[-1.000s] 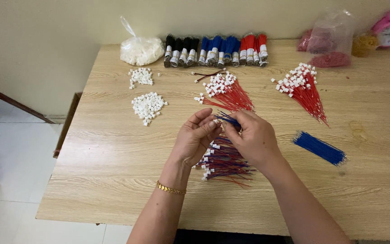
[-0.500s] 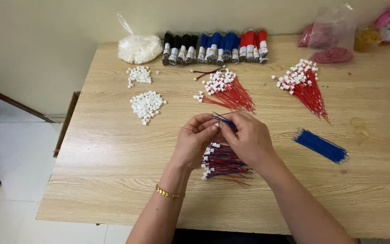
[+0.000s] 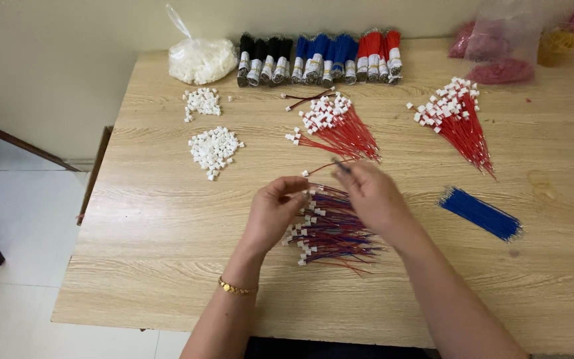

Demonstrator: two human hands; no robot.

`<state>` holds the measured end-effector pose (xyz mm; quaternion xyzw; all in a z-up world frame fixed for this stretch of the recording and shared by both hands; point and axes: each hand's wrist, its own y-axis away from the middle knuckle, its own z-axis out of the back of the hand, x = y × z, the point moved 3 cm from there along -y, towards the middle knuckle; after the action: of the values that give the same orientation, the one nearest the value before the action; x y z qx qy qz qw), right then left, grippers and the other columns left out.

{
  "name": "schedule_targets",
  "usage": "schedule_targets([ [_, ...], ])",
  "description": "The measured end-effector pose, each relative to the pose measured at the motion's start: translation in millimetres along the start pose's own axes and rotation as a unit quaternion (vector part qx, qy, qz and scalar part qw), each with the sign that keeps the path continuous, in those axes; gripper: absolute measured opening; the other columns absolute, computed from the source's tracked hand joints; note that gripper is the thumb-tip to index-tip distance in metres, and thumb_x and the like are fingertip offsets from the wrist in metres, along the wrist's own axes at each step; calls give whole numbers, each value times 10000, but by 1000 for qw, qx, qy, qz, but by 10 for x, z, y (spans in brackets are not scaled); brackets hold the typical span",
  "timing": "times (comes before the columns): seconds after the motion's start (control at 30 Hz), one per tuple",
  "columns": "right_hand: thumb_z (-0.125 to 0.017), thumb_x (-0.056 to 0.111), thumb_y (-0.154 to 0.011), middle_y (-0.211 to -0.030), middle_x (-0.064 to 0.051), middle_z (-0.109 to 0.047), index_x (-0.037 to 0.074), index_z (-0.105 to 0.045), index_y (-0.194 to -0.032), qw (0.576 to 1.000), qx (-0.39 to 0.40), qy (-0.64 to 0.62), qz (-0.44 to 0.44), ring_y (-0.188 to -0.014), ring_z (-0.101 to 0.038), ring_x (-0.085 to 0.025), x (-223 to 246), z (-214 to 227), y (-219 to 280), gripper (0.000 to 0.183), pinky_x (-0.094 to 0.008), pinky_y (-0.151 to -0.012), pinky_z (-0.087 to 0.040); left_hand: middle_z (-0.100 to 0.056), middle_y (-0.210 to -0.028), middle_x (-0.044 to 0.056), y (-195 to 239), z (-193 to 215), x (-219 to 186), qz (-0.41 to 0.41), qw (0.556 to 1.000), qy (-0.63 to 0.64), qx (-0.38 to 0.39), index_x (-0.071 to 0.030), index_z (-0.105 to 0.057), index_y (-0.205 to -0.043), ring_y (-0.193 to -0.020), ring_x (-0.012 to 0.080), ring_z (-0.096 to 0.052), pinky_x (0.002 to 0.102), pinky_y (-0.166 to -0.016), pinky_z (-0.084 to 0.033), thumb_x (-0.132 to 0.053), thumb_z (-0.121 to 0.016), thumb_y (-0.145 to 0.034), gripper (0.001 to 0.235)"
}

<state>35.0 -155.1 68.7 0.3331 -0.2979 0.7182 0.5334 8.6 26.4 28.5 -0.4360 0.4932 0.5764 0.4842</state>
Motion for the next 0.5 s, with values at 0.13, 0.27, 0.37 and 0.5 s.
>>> schedule_targets([
  [0.13,-489,358,-1023,-689,-151,-587,57,-626,-839,999,-34,-7,-29,-723,-622,-316,23,133,-56,378,-427,-729,-500,-739,-1013,26,-329,85,145,-89,973,-209,-50,-205,-726,-1078,-1021,214,-682,362,-885,-530,-206,-727,-843,234],
  [0.27,-444,259,-1037,-720,-122,-566,80,-610,-1012,997,-31,-59,-34,-713,-572,-265,-70,96,-52,245,-425,-715,-489,-678,-856,48,-644,-36,285,-189,880,-423,-103,-181,-736,-998,-849,261,-668,371,-728,-549,-306,-753,-783,249],
  [0.37,-507,250,-1008,-671,-90,-569,101,-631,-984,997,-27,-69,-36,-676,-571,-233,-197,36,-78,195,-390,-679,-497,-654,-799,19,-833,-128,487,-203,825,-513,-122,-225,-751,-893,-788,227,-656,338,-676,-546,-383,-748,-752,212],
  [0.5,-632,216,-945,-636,-46,-602,102,-685,-942,993,-27,-111,-39,-636,-560,-156,-359,-19,-95,126,-320,-653,-499,-644,-746,-8,-893,-161,590,-202,807,-539,-133,-258,-746,-784,-743,209,-650,335,-625,-539,-428,-728,-753,174],
])
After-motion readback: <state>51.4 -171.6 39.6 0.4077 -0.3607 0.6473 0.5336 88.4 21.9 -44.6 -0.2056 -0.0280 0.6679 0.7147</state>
